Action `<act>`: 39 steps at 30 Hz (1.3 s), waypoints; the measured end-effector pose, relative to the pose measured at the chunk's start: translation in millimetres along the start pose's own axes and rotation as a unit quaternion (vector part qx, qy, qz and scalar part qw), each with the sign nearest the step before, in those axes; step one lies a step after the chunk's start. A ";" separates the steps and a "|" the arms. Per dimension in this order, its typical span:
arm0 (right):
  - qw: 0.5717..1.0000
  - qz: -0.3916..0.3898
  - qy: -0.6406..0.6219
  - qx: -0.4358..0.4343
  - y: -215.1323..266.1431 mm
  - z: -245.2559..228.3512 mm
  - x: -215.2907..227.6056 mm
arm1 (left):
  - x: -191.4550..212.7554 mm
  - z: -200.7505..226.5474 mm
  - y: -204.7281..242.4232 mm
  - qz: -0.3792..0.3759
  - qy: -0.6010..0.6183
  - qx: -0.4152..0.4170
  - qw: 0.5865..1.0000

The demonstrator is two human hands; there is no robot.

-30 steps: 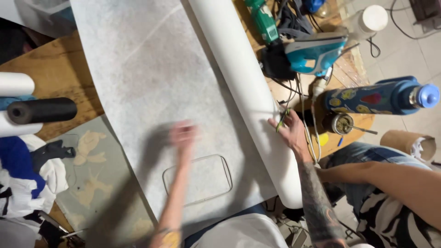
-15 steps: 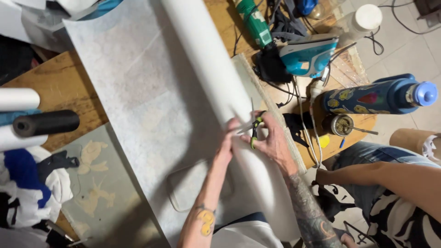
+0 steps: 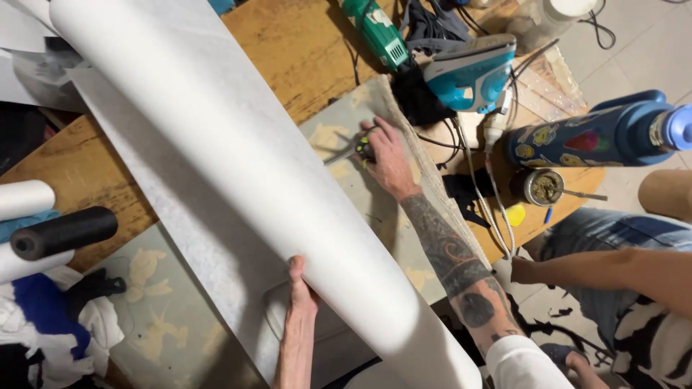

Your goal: The person uses scissors to cut a large sheet of white fabric laid out on a table. They use a rectangular metal frame as a guide to cut the fabric into a specific shape, repeatedly adjusting the frame and cutting along its edges.

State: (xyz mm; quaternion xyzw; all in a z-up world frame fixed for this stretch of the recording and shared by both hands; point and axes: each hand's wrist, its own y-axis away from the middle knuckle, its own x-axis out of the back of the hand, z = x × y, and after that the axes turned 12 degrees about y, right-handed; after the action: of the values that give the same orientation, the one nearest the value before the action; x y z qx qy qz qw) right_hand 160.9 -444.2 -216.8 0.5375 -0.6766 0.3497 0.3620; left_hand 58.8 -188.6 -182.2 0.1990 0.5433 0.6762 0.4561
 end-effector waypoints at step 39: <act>0.981 -0.038 0.033 -0.185 92.6 -61.0 101.0 | 106.6 195.0 -97.7 0.078 -0.303 -0.507 0.803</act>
State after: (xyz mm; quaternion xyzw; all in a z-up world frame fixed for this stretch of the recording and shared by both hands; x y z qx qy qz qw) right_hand 60.8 -423.0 -107.1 0.4747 -0.6966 0.2218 0.4900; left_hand 193.2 7.4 -231.4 0.1758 -0.0605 0.7938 0.5791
